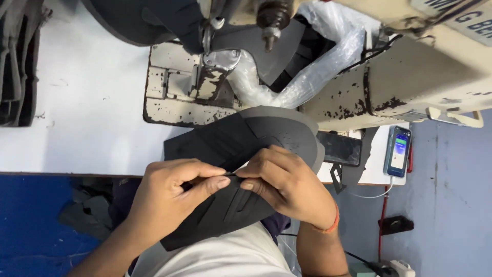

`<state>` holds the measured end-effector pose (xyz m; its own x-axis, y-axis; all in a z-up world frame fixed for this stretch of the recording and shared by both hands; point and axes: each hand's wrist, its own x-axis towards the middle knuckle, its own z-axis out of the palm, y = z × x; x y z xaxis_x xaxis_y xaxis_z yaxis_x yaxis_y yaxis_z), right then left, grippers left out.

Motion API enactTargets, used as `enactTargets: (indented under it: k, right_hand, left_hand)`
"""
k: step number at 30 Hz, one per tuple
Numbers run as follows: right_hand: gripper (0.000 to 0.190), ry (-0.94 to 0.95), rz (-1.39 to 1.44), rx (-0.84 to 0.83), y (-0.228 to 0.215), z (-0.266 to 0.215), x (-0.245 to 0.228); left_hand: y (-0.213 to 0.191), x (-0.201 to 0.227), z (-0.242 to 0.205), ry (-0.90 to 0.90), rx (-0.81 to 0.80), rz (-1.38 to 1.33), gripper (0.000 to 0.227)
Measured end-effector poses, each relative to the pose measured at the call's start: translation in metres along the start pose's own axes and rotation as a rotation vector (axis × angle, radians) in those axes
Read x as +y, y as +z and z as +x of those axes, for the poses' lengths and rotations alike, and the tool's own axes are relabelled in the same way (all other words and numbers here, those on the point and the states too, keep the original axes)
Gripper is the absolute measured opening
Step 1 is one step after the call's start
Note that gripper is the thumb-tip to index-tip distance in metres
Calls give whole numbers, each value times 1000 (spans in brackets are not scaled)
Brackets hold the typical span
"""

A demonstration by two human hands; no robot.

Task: The person uses a sewing machine to stitch black rubber car parts, likely floor mats. They repeatedly pick up parts from a stack, align them under the needle, sew along the edges, and then remove the finished pieces. The person also uses scissors to cut threads and adjusts the machine's thread path.

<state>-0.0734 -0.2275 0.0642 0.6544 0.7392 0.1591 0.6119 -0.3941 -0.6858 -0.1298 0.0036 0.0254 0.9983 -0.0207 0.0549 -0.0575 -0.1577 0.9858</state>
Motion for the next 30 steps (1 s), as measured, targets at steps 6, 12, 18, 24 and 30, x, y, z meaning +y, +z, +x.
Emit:
enactTargets:
  k: [6, 12, 18, 24, 30]
  right_hand:
    - [33, 24, 79, 10, 9, -5, -4]
    - [23, 29, 148, 70, 19, -17, 4]
    - [22, -16, 179, 129, 24, -18, 2]
    - [21, -31, 174, 172, 27, -16, 0]
    - [20, 6, 167, 170, 27, -12, -3]
  left_hand:
    - [1, 1, 0, -116, -175, 63, 18]
    - [-2, -17, -13, -188, -191, -61, 21]
    - [-12, -10, -18, -406, -334, -200, 27]
    - [-18, 0, -16, -279, -364, -73, 27]
    - [-18, -2, -18, -234, -340, -70, 27]
